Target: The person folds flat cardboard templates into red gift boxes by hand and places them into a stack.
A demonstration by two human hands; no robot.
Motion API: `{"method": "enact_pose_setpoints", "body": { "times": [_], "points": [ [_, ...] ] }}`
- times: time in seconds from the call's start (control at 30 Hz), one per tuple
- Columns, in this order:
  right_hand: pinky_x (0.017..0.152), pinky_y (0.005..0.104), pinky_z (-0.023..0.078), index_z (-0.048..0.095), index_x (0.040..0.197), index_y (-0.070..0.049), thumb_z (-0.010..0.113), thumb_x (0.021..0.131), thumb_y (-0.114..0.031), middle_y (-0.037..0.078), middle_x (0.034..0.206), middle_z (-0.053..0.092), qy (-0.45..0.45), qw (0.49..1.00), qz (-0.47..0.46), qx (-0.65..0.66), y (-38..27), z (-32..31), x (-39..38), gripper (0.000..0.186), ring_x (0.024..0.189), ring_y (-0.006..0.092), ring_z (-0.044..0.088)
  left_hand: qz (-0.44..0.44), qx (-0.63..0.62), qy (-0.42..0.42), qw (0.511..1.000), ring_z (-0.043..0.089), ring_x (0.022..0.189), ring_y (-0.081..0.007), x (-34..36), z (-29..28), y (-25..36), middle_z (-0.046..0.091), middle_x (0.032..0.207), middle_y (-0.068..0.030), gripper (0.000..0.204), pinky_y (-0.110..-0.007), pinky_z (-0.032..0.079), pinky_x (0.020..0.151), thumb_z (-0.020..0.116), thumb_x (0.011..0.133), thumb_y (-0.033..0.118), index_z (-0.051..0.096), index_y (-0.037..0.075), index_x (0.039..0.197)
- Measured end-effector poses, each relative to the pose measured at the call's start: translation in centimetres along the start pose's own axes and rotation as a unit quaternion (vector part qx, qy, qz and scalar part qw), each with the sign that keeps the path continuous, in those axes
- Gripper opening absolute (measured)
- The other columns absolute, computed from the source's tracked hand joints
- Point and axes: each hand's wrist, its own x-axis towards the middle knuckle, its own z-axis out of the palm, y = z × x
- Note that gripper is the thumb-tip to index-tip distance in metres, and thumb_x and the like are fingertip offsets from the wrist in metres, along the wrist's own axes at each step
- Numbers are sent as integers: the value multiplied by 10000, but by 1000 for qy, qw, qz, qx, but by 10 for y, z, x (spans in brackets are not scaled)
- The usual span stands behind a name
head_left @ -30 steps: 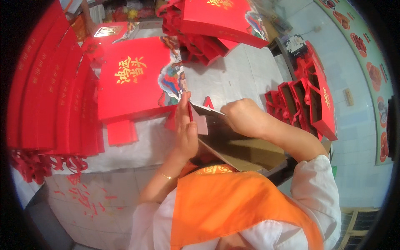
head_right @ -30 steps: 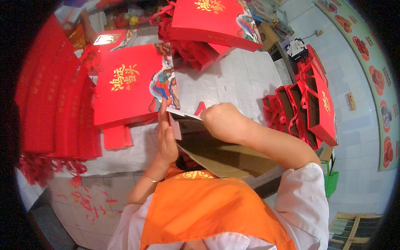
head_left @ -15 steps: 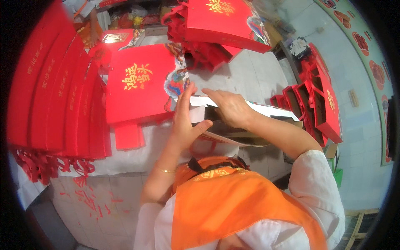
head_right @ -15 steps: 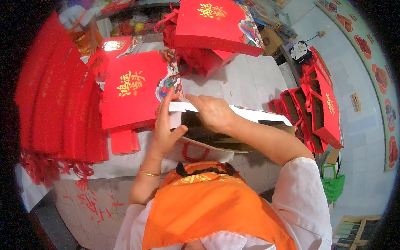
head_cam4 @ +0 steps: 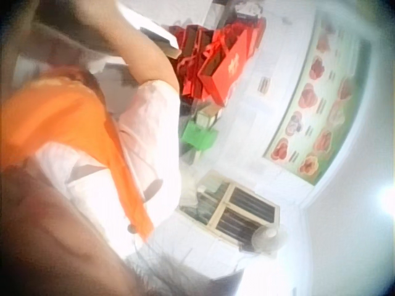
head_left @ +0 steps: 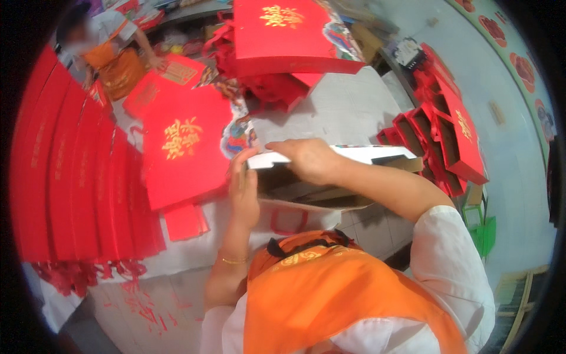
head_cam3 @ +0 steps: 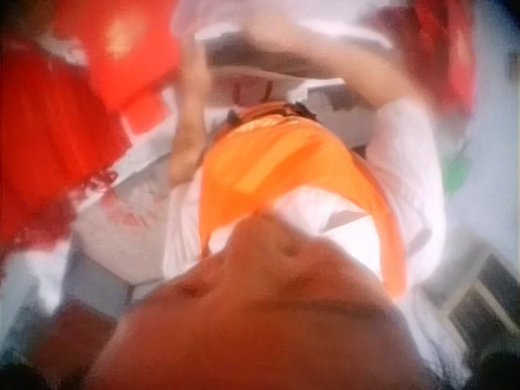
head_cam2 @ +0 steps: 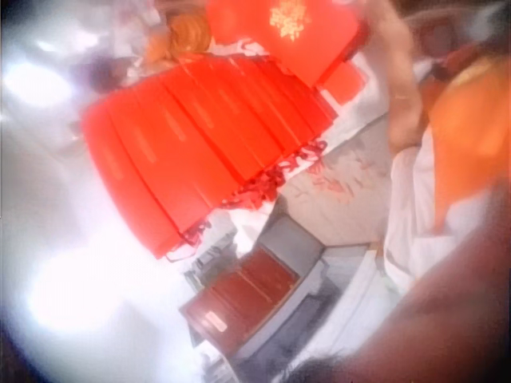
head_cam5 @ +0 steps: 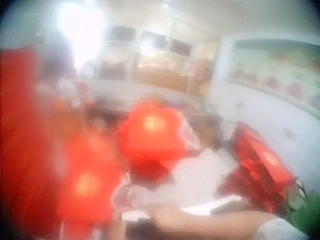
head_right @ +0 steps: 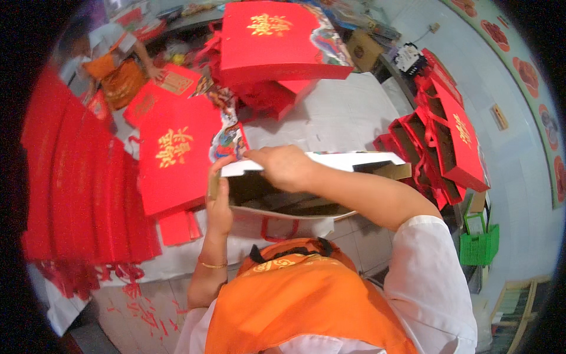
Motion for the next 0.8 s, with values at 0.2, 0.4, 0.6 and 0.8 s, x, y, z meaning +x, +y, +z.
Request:
{"method": "enact_pose_setpoints", "body": {
  "times": [0.2, 0.4, 0.6, 0.8],
  "points": [
    [711, 451, 513, 434, 1467, -16, 535, 854, -128, 126, 914, 599, 70, 991, -21, -111, -6, 28, 8, 632, 809, 315, 633, 10, -60, 48, 997, 482, 1266, -224, 2, 7, 2, 541, 1320, -107, 332, -363, 343, 1105, 459, 1023, 137, 509, 1, 1321],
    [817, 478, 518, 446, 1454, -23, 535, 945, -258, 198, 1051, 645, 29, 998, -2, -50, -9, 7, 9, 567, 941, 361, 655, -70, -33, 46, 996, 484, 1254, -216, 19, 7, 9, 533, 1277, -107, 329, -347, 346, 1096, 480, 925, -38, 504, 15, 1249],
    [1132, 446, 377, 515, 1431, -49, 419, 1039, -377, 216, 1414, 559, -105, 976, 17, 188, 70, -51, -45, 520, 1310, 383, 519, -75, -34, 28, 996, 503, 1201, -213, 21, -3, 11, 563, 1200, -86, 278, -331, 366, 1062, 475, 901, -38, 558, 10, 1162],
    [1032, 458, 450, 570, 1348, -52, 401, 1045, -498, 246, 1242, 648, -224, 956, 173, 78, 158, -89, -130, 565, 1152, 437, 605, -80, 9, -4, 997, 539, 1108, -199, 23, 9, 8, 580, 1098, -71, 239, -320, 389, 1030, 487, 889, -28, 577, 30, 1103]
  ]
}}
